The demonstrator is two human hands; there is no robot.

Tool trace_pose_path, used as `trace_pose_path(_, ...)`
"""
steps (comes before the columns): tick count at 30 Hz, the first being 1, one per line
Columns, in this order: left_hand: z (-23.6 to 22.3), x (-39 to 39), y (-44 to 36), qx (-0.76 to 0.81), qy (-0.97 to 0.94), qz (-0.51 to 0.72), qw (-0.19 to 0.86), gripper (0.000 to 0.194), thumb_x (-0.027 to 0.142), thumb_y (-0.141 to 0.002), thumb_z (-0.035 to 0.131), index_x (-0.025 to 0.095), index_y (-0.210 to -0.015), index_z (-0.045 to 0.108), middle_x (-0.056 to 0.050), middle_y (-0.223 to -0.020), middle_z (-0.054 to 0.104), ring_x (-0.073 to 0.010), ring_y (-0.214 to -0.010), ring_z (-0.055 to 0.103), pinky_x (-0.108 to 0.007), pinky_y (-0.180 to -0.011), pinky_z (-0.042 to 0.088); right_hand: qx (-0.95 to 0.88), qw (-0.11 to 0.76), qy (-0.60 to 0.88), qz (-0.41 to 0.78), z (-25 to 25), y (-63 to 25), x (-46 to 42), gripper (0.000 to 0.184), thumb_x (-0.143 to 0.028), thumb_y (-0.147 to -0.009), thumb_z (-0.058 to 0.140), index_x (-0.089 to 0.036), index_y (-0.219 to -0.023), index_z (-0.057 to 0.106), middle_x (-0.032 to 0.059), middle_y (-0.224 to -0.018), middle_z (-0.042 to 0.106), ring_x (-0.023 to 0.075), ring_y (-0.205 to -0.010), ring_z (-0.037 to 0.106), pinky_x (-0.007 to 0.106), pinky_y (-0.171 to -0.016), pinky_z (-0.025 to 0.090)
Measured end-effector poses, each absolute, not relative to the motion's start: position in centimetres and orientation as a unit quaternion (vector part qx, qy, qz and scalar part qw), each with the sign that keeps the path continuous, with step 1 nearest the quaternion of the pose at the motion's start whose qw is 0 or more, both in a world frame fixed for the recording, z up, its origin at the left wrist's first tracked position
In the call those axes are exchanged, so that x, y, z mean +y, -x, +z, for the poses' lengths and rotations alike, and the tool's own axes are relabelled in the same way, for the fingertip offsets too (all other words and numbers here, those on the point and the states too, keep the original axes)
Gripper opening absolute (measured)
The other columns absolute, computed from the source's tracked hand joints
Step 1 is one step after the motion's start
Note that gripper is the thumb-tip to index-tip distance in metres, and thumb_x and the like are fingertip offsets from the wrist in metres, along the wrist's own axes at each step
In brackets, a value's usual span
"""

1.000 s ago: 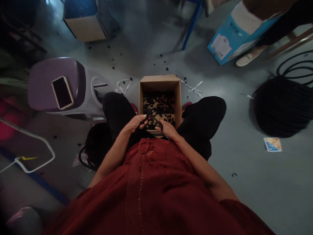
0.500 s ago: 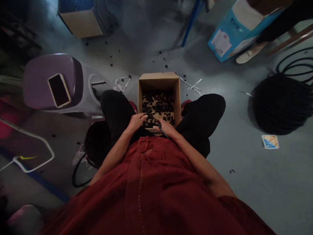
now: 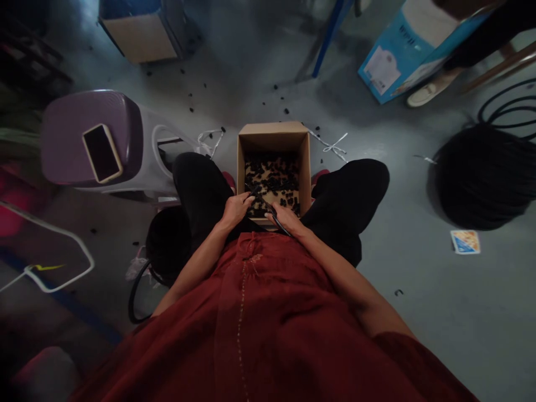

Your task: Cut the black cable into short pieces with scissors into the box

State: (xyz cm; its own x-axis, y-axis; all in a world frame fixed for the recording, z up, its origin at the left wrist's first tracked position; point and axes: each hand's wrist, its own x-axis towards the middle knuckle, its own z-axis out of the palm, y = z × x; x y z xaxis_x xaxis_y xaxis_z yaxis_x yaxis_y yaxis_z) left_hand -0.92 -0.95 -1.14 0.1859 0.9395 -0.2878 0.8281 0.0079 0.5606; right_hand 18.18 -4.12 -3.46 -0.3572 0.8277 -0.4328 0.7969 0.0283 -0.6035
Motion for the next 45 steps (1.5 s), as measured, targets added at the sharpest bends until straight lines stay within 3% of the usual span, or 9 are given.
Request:
trace_pose_path(26,-1.6,-1.0,0.7,0.626,-0.73,0.024,0.273,0.035,0.038,-0.089,0.034,0.018,-0.095,0.062,-0.007,-0.082,0.066,-0.0154,-0.071,0.058,-0.022,-0.061,0.035,-0.728,-0.016,0.579,0.367,-4.6,-18.4,-4.4,0.028,-0.038,-0.082,0.041,-0.021,-0.104,0.048,0.0044,-0.077,0.062,0.0164,-0.064,0.056,0.022,-0.056,0.032)
trace_pose_path(37,-1.0,-1.1,-0.1,0.596,-0.76,-0.031,0.257,0.035,0.037,-0.089,0.032,0.018,-0.099,0.059,-0.01,-0.096,0.065,-0.0187,-0.086,0.06,-0.024,-0.069,0.038,-0.716,0.003,0.572,0.399,-5.4,-18.8,-4.1,0.034,-0.044,-0.081,0.046,-0.02,-0.104,0.047,0.0072,-0.094,0.06,0.019,-0.085,0.056,0.025,-0.068,0.038)
trace_pose_path(45,-1.2,-1.1,-0.4,0.607,-0.749,-0.045,0.263,0.033,0.036,-0.089,0.033,0.019,-0.099,0.06,-0.01,-0.097,0.065,-0.0191,-0.086,0.06,-0.025,-0.07,0.039,-0.712,0.006,0.573,0.406,-4.9,-19.0,-4.1,0.029,-0.04,-0.081,0.046,-0.021,-0.103,0.047,0.0047,-0.086,0.06,0.0185,-0.078,0.056,0.025,-0.066,0.037)
